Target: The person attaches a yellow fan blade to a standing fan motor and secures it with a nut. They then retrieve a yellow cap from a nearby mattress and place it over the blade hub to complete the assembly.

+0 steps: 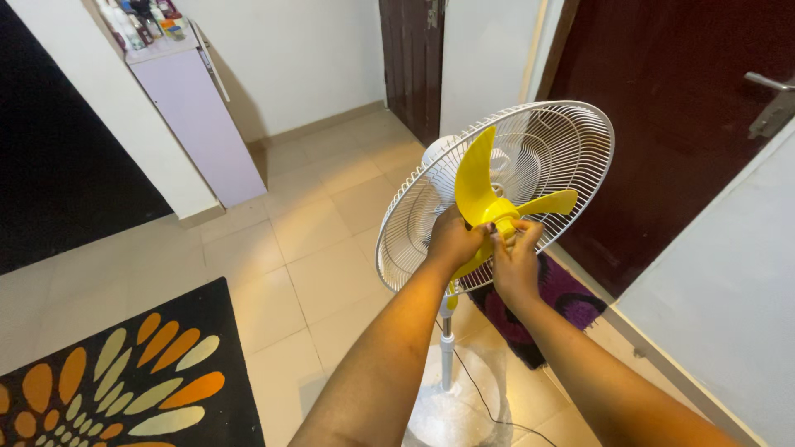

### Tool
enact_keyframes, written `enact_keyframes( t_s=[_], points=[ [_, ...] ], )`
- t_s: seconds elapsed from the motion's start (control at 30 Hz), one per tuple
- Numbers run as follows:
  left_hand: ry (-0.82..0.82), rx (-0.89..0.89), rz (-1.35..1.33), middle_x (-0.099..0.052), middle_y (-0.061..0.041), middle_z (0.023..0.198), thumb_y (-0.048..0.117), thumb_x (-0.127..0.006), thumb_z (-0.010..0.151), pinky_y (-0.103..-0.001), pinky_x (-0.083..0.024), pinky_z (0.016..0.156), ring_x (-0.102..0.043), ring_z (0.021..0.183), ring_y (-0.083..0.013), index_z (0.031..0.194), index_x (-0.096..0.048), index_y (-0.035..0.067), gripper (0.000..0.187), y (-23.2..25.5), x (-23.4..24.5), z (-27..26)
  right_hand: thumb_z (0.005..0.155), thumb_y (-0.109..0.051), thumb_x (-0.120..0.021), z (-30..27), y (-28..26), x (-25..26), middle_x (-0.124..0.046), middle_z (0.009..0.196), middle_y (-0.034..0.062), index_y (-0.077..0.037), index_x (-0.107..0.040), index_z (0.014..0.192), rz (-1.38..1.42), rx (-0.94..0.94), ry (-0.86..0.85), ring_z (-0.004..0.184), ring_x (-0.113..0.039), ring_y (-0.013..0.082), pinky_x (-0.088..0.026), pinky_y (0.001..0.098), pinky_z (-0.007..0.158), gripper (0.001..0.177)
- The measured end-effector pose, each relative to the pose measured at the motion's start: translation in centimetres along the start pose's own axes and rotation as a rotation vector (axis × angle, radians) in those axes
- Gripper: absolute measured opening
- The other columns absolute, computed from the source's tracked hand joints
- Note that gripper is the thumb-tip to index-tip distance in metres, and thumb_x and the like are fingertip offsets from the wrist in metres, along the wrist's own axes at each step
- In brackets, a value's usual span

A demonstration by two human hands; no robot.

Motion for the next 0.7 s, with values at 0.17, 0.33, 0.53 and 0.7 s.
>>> enact_keyframes(
  t_s=[0.17, 0.33, 0.53, 0.7],
  points=[
    [-0.007, 0.010, 0.046, -0.074, -0.016, 0.107, 0.022, -0.077, 0.081, -0.044, -0.053, 0.088, -0.070, 0.102, -0.0361, 0.111, -0.071, 0.009, 0.033, 0.9, -0.3, -0.4, 0.102, -0.041, -0.047, 1.3, 2.1, -1.3, -0.059, 0.085, 0.0046, -0.018, -0.043, 0.113, 0.641, -0.434, -0.059, 0.064, -0.058, 0.0156, -0.050, 0.0325, 0.055, 0.026],
    [-0.079, 0.002, 0.154, -0.074, -0.015, 0.103, 0.027, -0.075, 0.082, -0.045, -0.053, 0.088, -0.070, 0.099, -0.0353, 0.103, -0.075, 0.011, 0.027, 0.4, -0.6, 0.0, 0.107, -0.054, -0.033, 5.5, 6.1, -3.1, -0.053, 0.074, -0.0013, -0.017, -0.055, 0.097, 0.985, -0.781, -0.137, 0.054, -0.048, 0.0119, -0.042, 0.0262, 0.048, 0.044],
    [-0.076, -0.052, 0.268, -0.073, -0.019, 0.104, 0.032, -0.075, 0.082, -0.048, -0.051, 0.090, -0.067, 0.102, -0.0388, 0.104, -0.075, 0.009, 0.031, -0.9, -1.3, 0.4, 0.109, -0.043, -0.037, 7.8, 9.1, -4.6, -0.048, 0.065, -0.0052, -0.018, -0.054, 0.094, 0.969, -0.690, -0.150, 0.045, -0.038, 0.0070, -0.033, 0.0224, 0.040, 0.034],
    [-0.064, -0.060, 0.293, -0.072, -0.019, 0.107, 0.032, -0.067, 0.092, -0.050, -0.049, 0.093, -0.066, 0.104, -0.0399, 0.108, -0.074, 0.009, 0.029, -1.7, -2.2, 1.1, 0.105, -0.023, -0.046, 5.3, 4.8, -4.4, -0.056, 0.084, 0.0096, -0.018, -0.029, 0.111, 0.722, -0.614, 0.208, 0.053, -0.053, 0.0160, -0.040, 0.0312, 0.042, 0.019]
  ],
)
Point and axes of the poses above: each hand's wrist, its own z-axis towards the middle knuckle, its own x-axis out of the back of the hand, y = z × x, the point moved 2 cm from there along z, towards the middle knuckle
